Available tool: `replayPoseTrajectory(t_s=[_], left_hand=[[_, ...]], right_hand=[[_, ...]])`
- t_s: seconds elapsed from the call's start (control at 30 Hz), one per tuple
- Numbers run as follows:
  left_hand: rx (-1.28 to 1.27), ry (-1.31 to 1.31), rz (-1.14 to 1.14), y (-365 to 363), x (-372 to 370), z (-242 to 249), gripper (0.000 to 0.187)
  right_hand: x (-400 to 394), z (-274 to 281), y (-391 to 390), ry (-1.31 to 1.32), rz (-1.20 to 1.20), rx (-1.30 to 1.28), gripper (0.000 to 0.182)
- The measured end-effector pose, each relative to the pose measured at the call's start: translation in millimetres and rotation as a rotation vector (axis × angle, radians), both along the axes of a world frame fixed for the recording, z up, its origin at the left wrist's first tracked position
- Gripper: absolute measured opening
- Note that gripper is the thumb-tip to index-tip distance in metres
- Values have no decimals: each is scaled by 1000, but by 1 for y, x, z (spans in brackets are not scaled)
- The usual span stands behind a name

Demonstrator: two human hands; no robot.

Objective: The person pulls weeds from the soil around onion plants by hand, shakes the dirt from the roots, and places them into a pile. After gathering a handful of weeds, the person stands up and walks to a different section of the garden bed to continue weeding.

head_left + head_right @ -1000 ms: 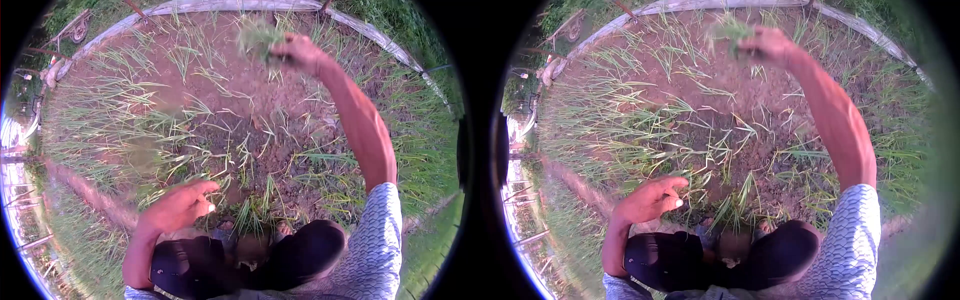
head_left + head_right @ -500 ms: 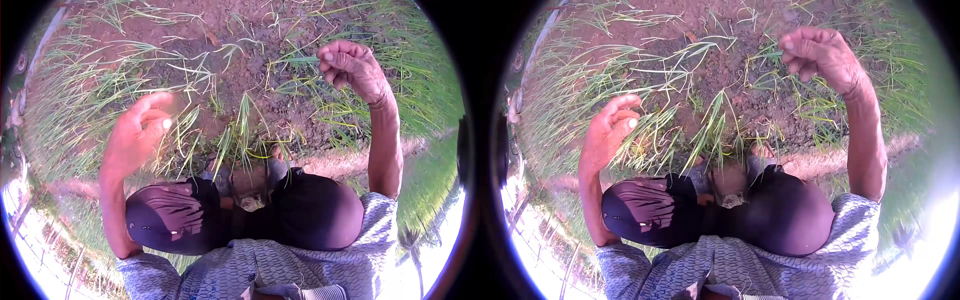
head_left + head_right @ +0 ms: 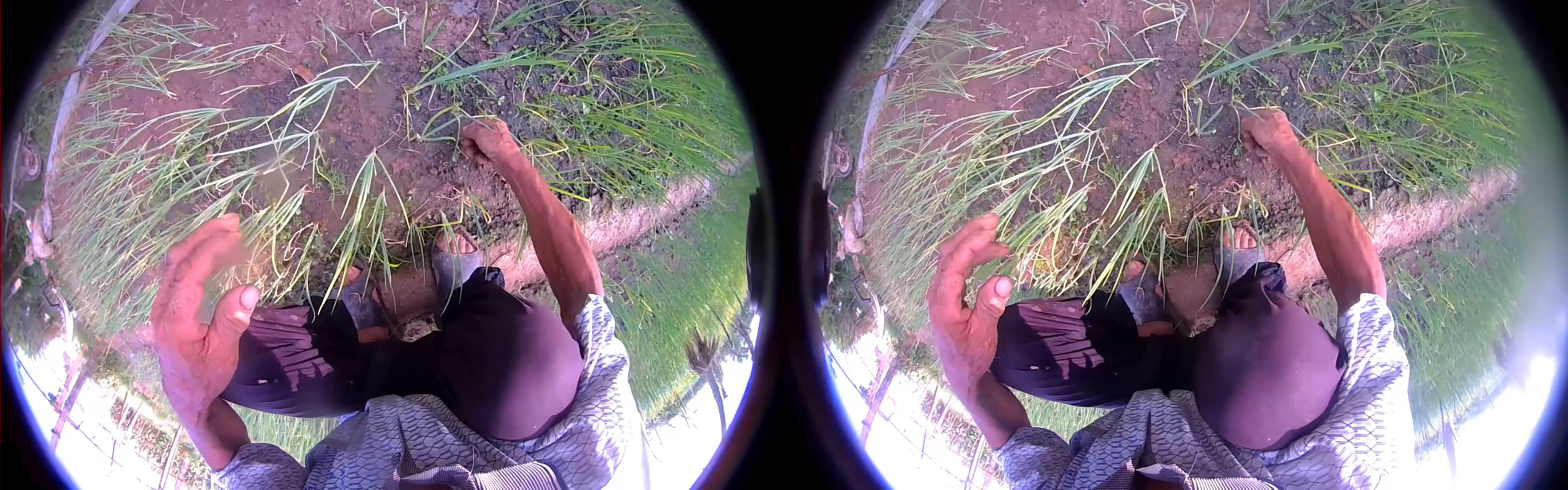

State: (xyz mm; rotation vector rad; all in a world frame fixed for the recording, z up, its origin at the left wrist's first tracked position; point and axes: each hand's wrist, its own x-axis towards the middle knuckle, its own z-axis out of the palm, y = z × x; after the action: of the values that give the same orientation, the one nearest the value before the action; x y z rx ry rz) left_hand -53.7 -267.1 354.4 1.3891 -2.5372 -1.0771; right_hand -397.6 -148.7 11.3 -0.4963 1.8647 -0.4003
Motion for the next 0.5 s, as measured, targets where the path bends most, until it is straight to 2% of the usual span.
replayPoseTrajectory(t_s=[0.07,0.1,0.13,0.2,0.27,0.3,0.4,0.43,0.5], left_hand=[[41,81,133,11,-2,-22,43],[-54,-121,30,10,-5,-25,38],[-79,-158,-29,8,-5,-28,38],[-136,-235,-140,6,-4,-32,39],[-67,-169,-79,5,-12,-34,39],[-51,-166,-69,5,-17,-34,39],[-41,-195,-114,6,-19,-35,40],[-46,-204,-141,5,-18,-35,41],[-3,-221,-121,4,-18,-35,41]], right_hand=[[2,-22,14,204,-220,-322,26],[-3,-58,20,246,-194,-389,31],[2,-45,16,146,-258,-399,32],[11,-29,2,559,-30,-532,25],[8,-36,-7,739,203,-607,16],[14,-40,-10,710,136,-597,9],[14,-57,-12,706,191,-590,9],[13,-54,-13,728,243,-590,18],[12,-49,-22,783,309,-601,17]])
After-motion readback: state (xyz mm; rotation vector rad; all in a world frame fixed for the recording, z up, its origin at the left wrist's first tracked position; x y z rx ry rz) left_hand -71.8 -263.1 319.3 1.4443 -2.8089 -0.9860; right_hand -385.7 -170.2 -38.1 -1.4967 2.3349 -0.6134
